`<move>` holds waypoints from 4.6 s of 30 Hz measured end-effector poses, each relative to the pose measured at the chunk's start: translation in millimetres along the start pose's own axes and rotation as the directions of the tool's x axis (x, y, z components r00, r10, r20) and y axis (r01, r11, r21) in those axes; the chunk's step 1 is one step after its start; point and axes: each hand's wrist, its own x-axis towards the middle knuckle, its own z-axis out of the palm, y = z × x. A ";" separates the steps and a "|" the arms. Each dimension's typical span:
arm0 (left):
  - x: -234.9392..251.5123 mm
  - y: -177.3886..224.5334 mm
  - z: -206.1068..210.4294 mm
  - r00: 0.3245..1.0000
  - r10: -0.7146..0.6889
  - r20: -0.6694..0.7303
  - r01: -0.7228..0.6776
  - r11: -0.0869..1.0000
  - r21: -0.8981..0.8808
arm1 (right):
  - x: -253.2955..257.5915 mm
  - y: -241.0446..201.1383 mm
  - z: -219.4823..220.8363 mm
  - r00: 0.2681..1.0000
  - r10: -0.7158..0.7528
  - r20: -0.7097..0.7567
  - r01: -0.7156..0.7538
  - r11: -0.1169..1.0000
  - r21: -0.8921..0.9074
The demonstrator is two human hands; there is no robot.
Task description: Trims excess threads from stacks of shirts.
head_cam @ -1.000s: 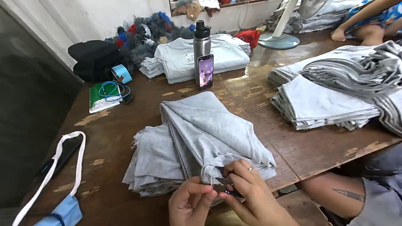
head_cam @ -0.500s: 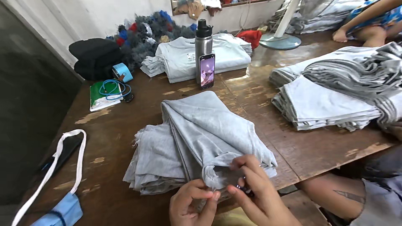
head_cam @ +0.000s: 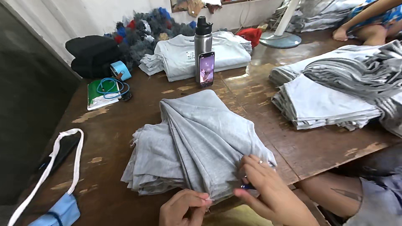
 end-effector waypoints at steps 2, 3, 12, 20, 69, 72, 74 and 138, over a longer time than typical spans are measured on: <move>-0.8 -1.9 2.4 0.999 -0.001 -0.042 0.001 1.000 0.012 | -0.9 -4.3 5.0 0.999 -0.051 0.014 0.052 0.989 -0.140; -0.6 -3.2 4.1 0.998 0.011 -0.060 -0.010 1.000 0.005 | -1.1 -5.0 7.1 0.997 -0.076 0.024 0.080 0.976 -0.205; 0.7 -3.6 13.0 0.990 0.135 0.038 -0.135 0.991 -0.002 | 0.2 -14.7 16.1 0.995 -0.082 0.048 0.094 0.908 -0.409; -1.9 4.1 -15.3 0.888 0.158 0.432 -0.098 0.983 -0.156 | -0.2 -17.6 10.6 0.999 -0.019 -0.029 0.012 0.973 -0.231; 16.4 -0.2 47.7 0.943 -0.252 -0.219 0.083 0.812 -0.578 | 0.5 -17.3 25.5 0.991 0.006 -0.134 0.012 0.991 0.131; 15.3 0.7 49.5 0.937 -0.248 -0.246 0.073 0.829 -0.555 | -2.7 -20.8 31.5 0.986 -0.011 -0.165 0.010 1.000 -0.005; 13.3 1.6 48.1 0.934 -0.260 -0.246 0.080 0.822 -0.563 | -5.2 -22.8 34.5 0.985 -0.010 -0.172 0.002 0.999 -0.051; -6.9 -8.9 20.3 0.967 0.229 0.114 -0.215 0.968 -0.129 | -12.9 -12.0 14.5 0.997 -0.043 0.062 0.063 0.929 -0.364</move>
